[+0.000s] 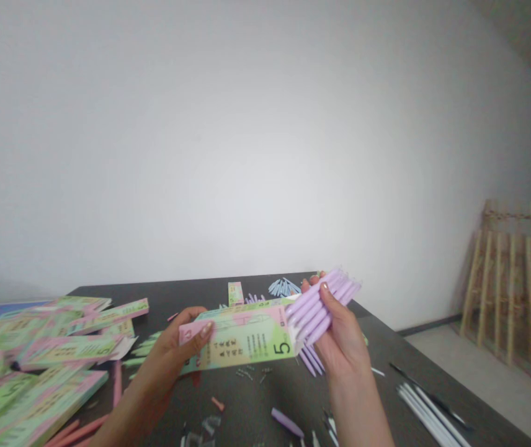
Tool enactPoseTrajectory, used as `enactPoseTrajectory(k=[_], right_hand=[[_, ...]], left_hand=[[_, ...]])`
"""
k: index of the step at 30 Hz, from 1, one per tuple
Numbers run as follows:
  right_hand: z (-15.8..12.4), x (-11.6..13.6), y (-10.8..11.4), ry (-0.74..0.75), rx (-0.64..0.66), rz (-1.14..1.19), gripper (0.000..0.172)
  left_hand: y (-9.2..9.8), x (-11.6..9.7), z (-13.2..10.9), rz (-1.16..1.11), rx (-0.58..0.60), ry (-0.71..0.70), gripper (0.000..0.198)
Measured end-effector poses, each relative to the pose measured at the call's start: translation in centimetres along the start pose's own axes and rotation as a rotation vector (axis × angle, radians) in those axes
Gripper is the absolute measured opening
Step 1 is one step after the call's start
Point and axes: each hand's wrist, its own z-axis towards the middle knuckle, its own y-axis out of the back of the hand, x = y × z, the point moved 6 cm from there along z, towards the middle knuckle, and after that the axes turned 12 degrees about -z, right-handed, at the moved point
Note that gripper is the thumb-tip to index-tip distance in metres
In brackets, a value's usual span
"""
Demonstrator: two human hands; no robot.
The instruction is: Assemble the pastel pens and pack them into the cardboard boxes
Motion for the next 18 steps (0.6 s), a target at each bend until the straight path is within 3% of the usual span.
enactPoseTrajectory(k=[2, 5, 7, 11, 15, 18], right_hand=[[-0.3, 0.8, -0.2, -0.038, 0.064, 0.017, 0.03], [-1.0, 3.5, 0.6, 0.188, 0.03, -0.116, 0.036], [-1.6, 4.0, 0.5, 0.247, 0.092, -0.273, 0.036], [-2.2, 0.2, -1.2, 0.037, 0.304, -0.52, 0.024], [-2.3, -3.2, -2.9, -0.012, 0.335, -0.612, 0.03], [-2.2, -3.8, -3.0, -0.041, 0.292, -0.536, 0.04]], left_hand=[[0.5, 0.2, 0.2, -0.068, -0.013, 0.034, 0.047], [1.6, 0.2, 0.3, -0.161, -0.079, 0.104, 0.049], [1.9, -0.1, 0.3, -0.201, -0.086, 0.127, 0.049], [1.9, -0.1, 0.5, -0.155, -0.036, 0.107, 0.047], [0.5, 0.5, 0.5, -0.086, 0.079, 0.087, 0.05], [-0.3, 0.6, 0.1, -0.048, 0.042, 0.077, 0.051]])
